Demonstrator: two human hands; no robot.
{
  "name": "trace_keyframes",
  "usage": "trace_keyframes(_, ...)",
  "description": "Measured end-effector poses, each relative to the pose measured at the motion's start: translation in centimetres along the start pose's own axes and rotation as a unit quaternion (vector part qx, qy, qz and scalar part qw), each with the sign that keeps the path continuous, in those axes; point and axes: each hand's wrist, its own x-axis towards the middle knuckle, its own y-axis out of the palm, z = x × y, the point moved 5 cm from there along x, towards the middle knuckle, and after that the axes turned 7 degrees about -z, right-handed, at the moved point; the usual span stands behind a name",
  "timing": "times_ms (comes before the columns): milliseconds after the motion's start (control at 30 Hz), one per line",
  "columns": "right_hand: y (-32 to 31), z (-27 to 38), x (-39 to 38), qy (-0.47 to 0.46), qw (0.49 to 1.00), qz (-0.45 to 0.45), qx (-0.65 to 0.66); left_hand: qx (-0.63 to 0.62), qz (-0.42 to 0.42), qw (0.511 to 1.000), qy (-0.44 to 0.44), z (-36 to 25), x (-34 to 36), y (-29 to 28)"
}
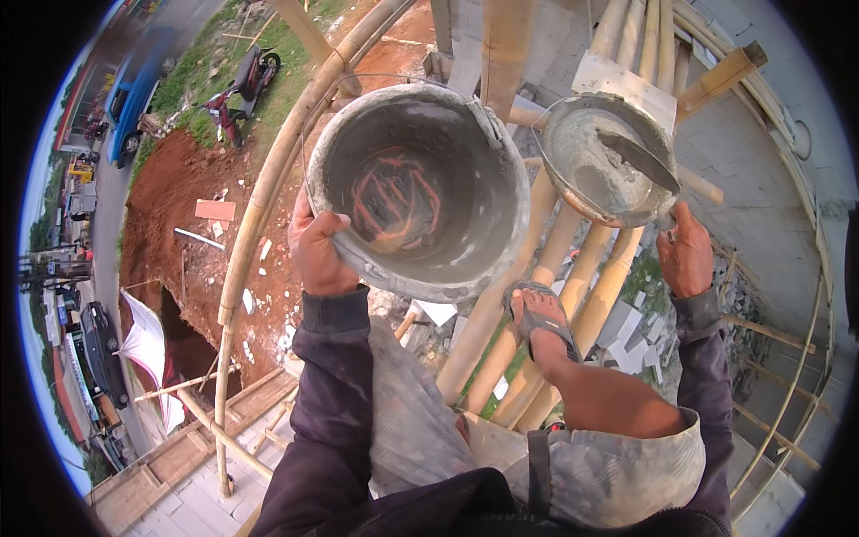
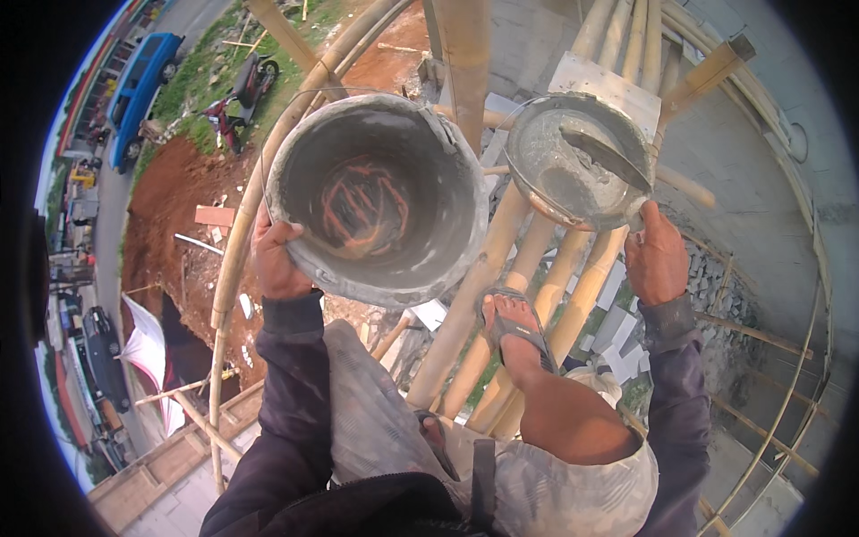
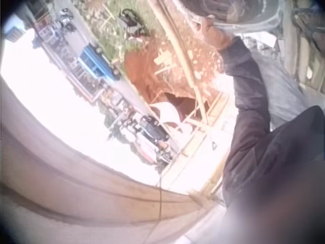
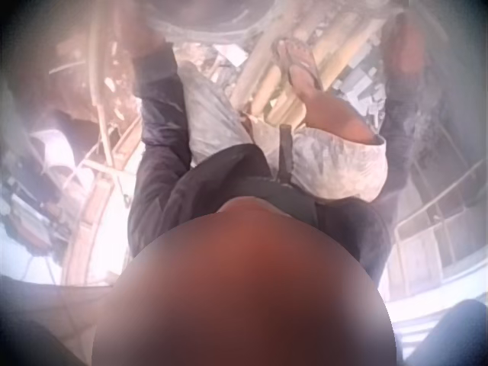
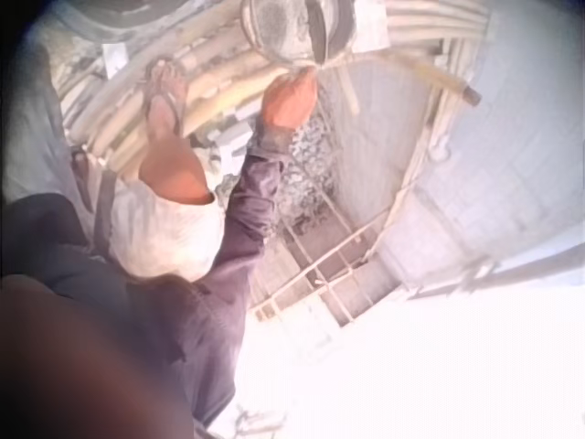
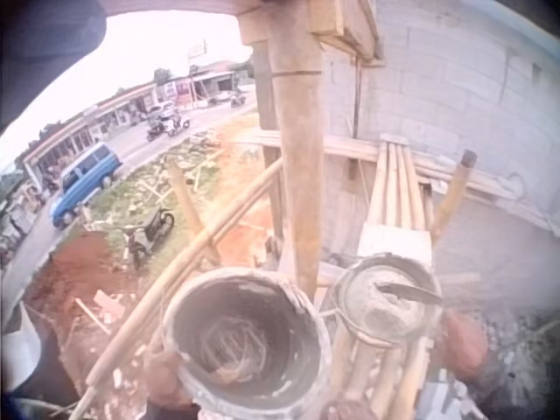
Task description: The person scoops mortar from a bucket with a trowel and spreads it onto a curved wall section. They then pick up a white block, place it onto the mortar, and press it into position. The process repeats with additional blocks along the wall.
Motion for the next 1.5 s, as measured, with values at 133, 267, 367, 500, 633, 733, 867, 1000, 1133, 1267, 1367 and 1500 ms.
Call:
trace_keyframes(133,-0.6,1.3,-0.2,0.073,0.996,0.026,0.038,0.009,-0.009,1.0,0.007,-0.2,-1.1,1.2)
trace_keyframes(267,0.6,6.0,-0.8,0.118,0.953,0.108,0.258,0.049,-0.004,0.998,0.033,0.0,-1.7,3.5)
trace_keyframes(367,5.5,10.3,-1.5,0.091,0.902,0.299,0.299,0.114,-0.012,0.991,0.066,0.4,-2.8,5.1)
trace_keyframes(500,13.1,14.3,-0.2,0.022,0.894,0.406,0.19,0.18,0.026,0.978,0.106,0.7,-4.4,7.3)
trace_keyframes(633,15.1,15.6,2.2,-0.038,0.941,0.318,0.104,0.19,0.071,0.977,0.06,0.6,-5.4,7.6)
trace_keyframes(733,13.8,16.9,3.4,-0.11,0.966,0.203,0.121,0.199,0.085,0.976,0.016,0.6,-4.4,7.2)
trace_keyframes(867,10.4,19.1,4.5,-0.217,0.96,0.163,0.076,0.222,0.116,0.967,-0.032,0.8,-3.8,7.0)
trace_keyframes(1000,8.9,22.2,1.3,-0.369,0.915,0.128,0.099,0.198,0.146,0.964,-0.098,1.8,-2.9,6.2)
trace_keyframes(1133,10.7,19.4,-0.8,-0.282,0.919,0.271,0.055,0.165,0.104,0.977,-0.084,1.6,-1.5,4.8)
trace_keyframes(1267,11.9,16.4,-0.6,-0.158,0.963,0.21,0.064,0.127,0.111,0.985,-0.047,0.7,-0.8,4.4)
trace_keyframes(1367,13.3,15.5,1.2,-0.125,0.973,0.171,0.091,0.116,0.117,0.984,-0.061,0.6,-0.7,4.4)
trace_keyframes(1500,14.3,16.6,0.4,-0.193,0.952,0.21,0.109,0.103,0.141,0.982,-0.067,0.6,-0.7,4.6)
